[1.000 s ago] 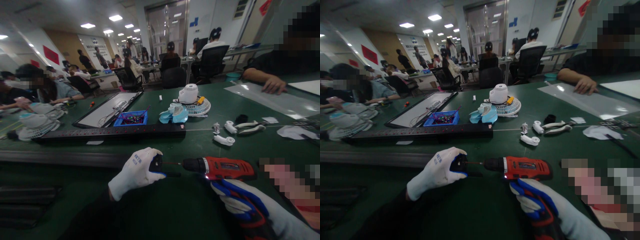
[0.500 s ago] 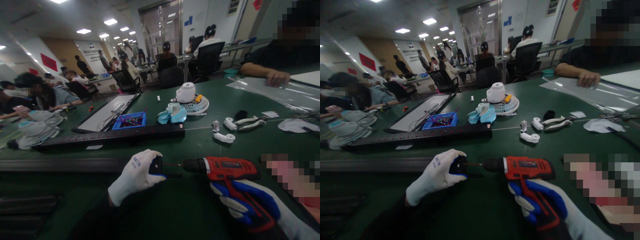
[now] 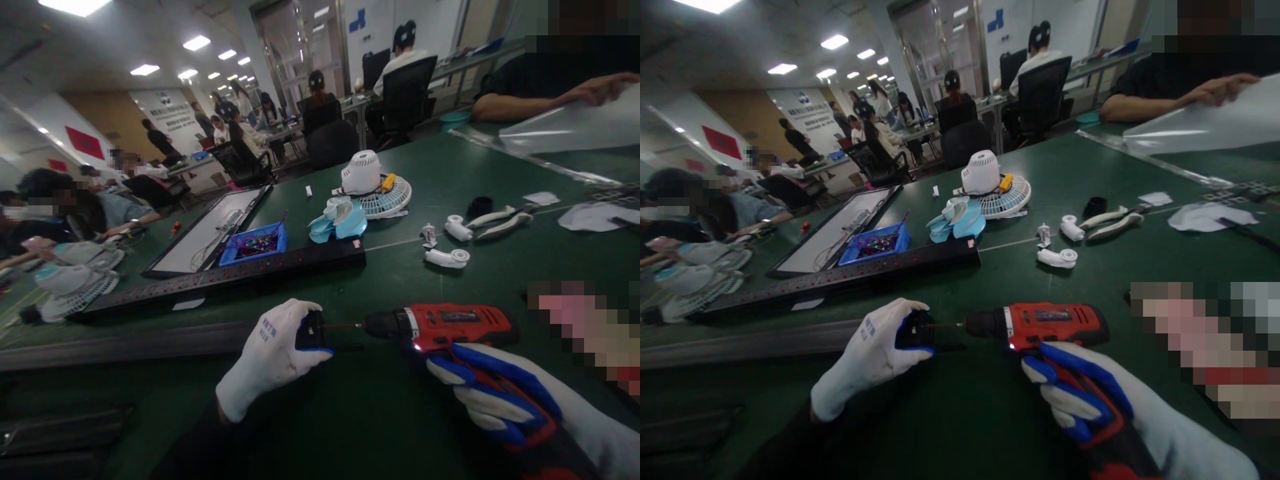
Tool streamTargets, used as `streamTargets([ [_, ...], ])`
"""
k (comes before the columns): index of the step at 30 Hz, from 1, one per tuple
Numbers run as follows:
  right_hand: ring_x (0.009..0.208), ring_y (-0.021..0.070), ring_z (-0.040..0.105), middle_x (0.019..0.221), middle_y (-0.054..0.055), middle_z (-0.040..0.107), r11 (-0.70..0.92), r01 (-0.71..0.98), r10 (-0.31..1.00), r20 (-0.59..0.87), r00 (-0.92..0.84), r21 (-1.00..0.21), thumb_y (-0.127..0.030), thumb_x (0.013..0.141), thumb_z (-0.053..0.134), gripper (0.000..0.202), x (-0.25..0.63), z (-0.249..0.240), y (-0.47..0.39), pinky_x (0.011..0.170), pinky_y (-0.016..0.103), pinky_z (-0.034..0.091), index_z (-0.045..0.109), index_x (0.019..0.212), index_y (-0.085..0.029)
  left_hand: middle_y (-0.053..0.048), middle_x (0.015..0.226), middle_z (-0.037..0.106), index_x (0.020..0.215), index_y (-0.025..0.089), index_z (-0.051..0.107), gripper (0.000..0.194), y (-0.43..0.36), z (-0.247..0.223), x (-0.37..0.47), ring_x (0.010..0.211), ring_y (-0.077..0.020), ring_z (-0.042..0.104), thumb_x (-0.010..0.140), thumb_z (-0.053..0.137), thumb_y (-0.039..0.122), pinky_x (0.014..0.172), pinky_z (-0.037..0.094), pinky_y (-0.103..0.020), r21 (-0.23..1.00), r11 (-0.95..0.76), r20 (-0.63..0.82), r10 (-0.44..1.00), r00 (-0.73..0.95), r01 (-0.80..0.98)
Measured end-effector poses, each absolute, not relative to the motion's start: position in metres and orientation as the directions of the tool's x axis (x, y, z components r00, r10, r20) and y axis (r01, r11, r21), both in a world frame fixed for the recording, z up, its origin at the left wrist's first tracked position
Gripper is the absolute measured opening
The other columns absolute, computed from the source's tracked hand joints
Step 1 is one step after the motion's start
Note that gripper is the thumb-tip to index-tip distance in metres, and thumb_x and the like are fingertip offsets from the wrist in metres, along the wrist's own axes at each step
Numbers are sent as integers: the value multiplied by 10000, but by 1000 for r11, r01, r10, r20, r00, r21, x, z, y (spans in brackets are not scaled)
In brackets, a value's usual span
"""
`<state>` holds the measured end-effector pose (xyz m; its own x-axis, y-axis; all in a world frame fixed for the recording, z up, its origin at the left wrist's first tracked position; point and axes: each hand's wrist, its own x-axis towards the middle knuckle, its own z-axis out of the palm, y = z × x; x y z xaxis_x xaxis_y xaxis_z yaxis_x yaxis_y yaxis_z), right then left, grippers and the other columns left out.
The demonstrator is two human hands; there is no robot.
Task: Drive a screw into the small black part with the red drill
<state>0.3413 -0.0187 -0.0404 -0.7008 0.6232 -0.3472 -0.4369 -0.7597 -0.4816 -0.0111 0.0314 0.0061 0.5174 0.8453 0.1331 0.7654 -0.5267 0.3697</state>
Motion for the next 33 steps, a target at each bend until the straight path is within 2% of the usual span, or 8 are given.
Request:
streamTargets([
  [3, 365, 25, 42, 469, -134, 358, -776, -467, 613, -330, -718, -424, -548, 854, 831, 439, 343, -45, -16, 433, 109, 398, 760, 831, -115, -67, 1184, 683, 1308, 255, 546, 604, 31, 7, -10, 1071, -280, 680, 828, 815, 504, 955, 549, -451, 361, -517, 130, 852, 507, 776],
  [9, 293, 40, 169, 391, -107, 416, -794, -454, 570, -236, -787, -404, -539, 851, 833, 431, 345, -56, -9, 424, 142, 449, 771, 811, -114, -75, 1179, 679, 1312, 250, 535, 581, 30, 8, -10, 1056, -272, 682, 858, 799, 496, 926, 559, -431, 361, -533, 130, 841, 524, 765],
  [13, 334, 35, 84, 420, -116, 414, -796, -473, 586, -286, -758, -377, -499, 824, 871, 404, 341, -44, -13, 434, 138, 451, 786, 817, -104, -79, 1196, 673, 1329, 257, 524, 592, 30, 7, -12, 1067, -277, 680, 863, 801, 496, 940, 555, -440, 357, -526, 112, 845, 523, 772],
  [18, 456, 50, -28, 472, -123, 403, -782, -502, 623, -432, -652, -371, -493, 706, 963, 461, 337, -27, -20, 439, 115, 416, 795, 831, -81, -91, 1191, 678, 1322, 249, 535, 589, 32, 5, -12, 1067, -289, 679, 864, 797, 509, 929, 557, -450, 350, -523, 106, 847, 522, 777],
  [21, 423, 47, -1, 472, -115, 410, -801, -488, 597, -395, -698, -348, -505, 767, 918, 445, 339, -32, -17, 442, 126, 428, 790, 850, -87, -96, 1195, 681, 1324, 248, 539, 589, 32, 5, -13, 1065, -292, 681, 869, 789, 526, 927, 559, -457, 352, -530, 111, 842, 527, 772],
  [26, 297, 33, 132, 409, -105, 449, -818, -460, 557, -275, -784, -344, -476, 834, 868, 389, 343, -44, -10, 425, 139, 457, 754, 788, -107, -92, 1202, 678, 1334, 248, 531, 603, 32, 4, -14, 1073, -290, 681, 881, 770, 567, 939, 560, -465, 345, -535, 109, 839, 533, 771],
  [31, 373, 40, 23, 454, -125, 410, -814, -480, 574, -325, -752, -326, -483, 826, 873, 407, 344, -42, -11, 447, 122, 442, 736, 803, -100, -92, 1215, 678, 1342, 251, 526, 606, 32, 3, -14, 1084, -294, 684, 887, 759, 576, 944, 563, -463, 336, -536, 107, 839, 534, 774],
  [33, 375, 40, 30, 471, -118, 426, -819, -475, 566, -320, -760, -320, -481, 816, 880, 409, 345, -42, -11, 429, 125, 428, 736, 809, -99, -90, 1217, 678, 1345, 255, 525, 603, 32, 3, -14, 1085, -292, 686, 887, 762, 568, 935, 567, -454, 340, -542, 113, 835, 539, 768],
])
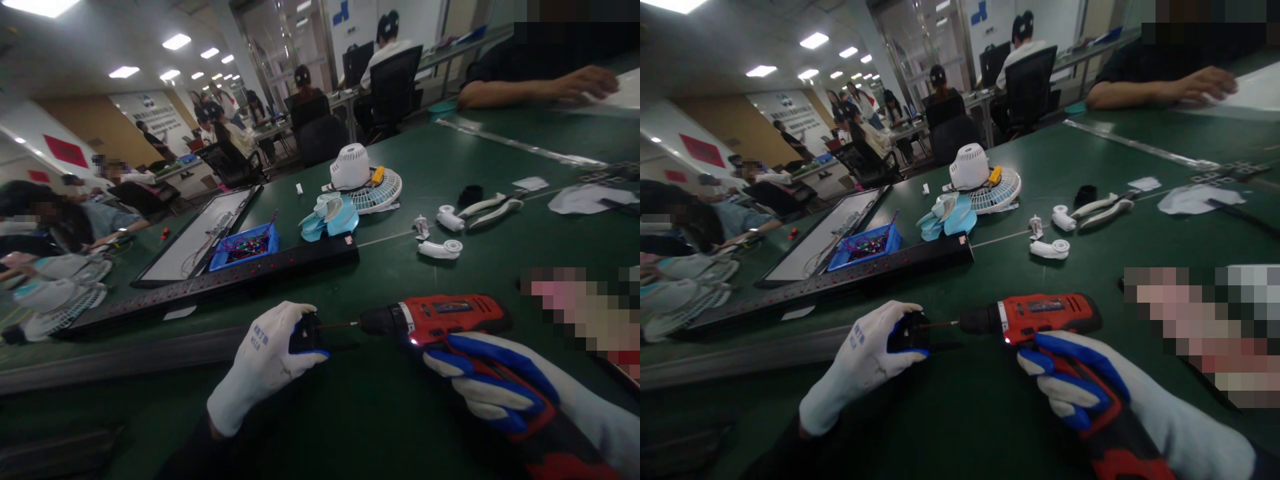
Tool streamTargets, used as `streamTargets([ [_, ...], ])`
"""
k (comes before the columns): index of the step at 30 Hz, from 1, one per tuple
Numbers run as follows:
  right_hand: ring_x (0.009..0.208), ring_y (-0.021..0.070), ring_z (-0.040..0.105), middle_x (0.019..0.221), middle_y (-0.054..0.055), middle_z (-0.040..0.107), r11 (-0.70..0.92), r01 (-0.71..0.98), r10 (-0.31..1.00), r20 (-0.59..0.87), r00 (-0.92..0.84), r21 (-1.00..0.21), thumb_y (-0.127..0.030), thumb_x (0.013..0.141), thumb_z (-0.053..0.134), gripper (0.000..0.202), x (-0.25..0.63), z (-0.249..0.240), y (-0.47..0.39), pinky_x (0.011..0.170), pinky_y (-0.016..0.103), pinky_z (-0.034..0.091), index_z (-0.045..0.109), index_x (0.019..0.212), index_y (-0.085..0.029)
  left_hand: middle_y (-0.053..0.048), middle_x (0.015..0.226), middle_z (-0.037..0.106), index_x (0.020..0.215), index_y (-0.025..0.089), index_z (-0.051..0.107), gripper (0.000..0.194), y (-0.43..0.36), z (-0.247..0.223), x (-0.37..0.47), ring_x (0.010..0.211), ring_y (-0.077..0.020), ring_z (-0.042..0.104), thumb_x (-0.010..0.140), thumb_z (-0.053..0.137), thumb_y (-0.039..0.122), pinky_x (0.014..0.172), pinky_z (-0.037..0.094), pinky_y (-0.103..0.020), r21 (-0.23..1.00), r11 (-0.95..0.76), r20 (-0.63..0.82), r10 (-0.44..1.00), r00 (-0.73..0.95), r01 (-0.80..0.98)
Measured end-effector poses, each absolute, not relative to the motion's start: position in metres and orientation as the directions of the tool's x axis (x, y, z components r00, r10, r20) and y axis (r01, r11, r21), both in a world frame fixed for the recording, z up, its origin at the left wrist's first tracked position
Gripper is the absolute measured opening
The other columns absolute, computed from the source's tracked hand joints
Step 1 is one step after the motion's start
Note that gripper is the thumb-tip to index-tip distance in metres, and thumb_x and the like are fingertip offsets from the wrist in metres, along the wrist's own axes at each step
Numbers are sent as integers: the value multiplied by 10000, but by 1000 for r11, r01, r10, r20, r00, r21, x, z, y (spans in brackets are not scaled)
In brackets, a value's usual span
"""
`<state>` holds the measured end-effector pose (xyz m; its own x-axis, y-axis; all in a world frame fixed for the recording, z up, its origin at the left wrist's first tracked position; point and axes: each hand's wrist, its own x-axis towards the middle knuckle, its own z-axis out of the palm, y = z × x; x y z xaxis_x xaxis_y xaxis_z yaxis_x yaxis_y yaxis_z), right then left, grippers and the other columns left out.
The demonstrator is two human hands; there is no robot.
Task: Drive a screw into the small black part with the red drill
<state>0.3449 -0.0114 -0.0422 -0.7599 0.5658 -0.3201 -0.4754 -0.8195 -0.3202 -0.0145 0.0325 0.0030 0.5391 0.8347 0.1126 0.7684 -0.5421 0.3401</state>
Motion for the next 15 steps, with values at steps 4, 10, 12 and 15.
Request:
streamTargets([
  [4, 341, 39, 100, 445, -112, 451, -823, -475, 559, -299, -773, -310, -469, 862, 838, 390, 346, -44, -11, 457, 135, 453, 720, 809, -102, -92, 1219, 681, 1345, 253, 529, 599, 32, 4, -14, 1091, -297, 687, 884, 768, 552, 938, 566, -458, 335, -550, 123, 830, 543, 765],
  [10, 351, 32, 76, 463, -116, 456, -822, -486, 560, -268, -784, -296, -408, 901, 808, 348, 345, -38, -11, 484, 127, 449, 714, 825, -82, -104, 1204, 683, 1319, 231, 544, 600, 31, 7, -11, 1074, -298, 688, 878, 781, 561, 930, 565, -453, 338, -541, 121, 836, 535, 770],
  [12, 344, 28, 74, 467, -116, 458, -827, -482, 552, -253, -795, -290, -408, 903, 810, 345, 345, -41, -10, 484, 128, 457, 726, 845, -79, -103, 1197, 684, 1319, 227, 547, 604, 32, 6, -11, 1066, -296, 690, 878, 777, 571, 924, 568, -451, 340, -543, 124, 835, 536, 768],
  [15, 318, 28, 127, 457, -106, 469, -836, -470, 532, -205, -822, -282, -442, 893, 822, 370, 347, -49, -9, 478, 150, 486, 732, 855, -85, -98, 1204, 682, 1328, 228, 546, 608, 32, 5, -11, 1067, -289, 689, 887, 761, 586, 924, 570, -445, 340, -553, 138, 829, 542, 761],
])
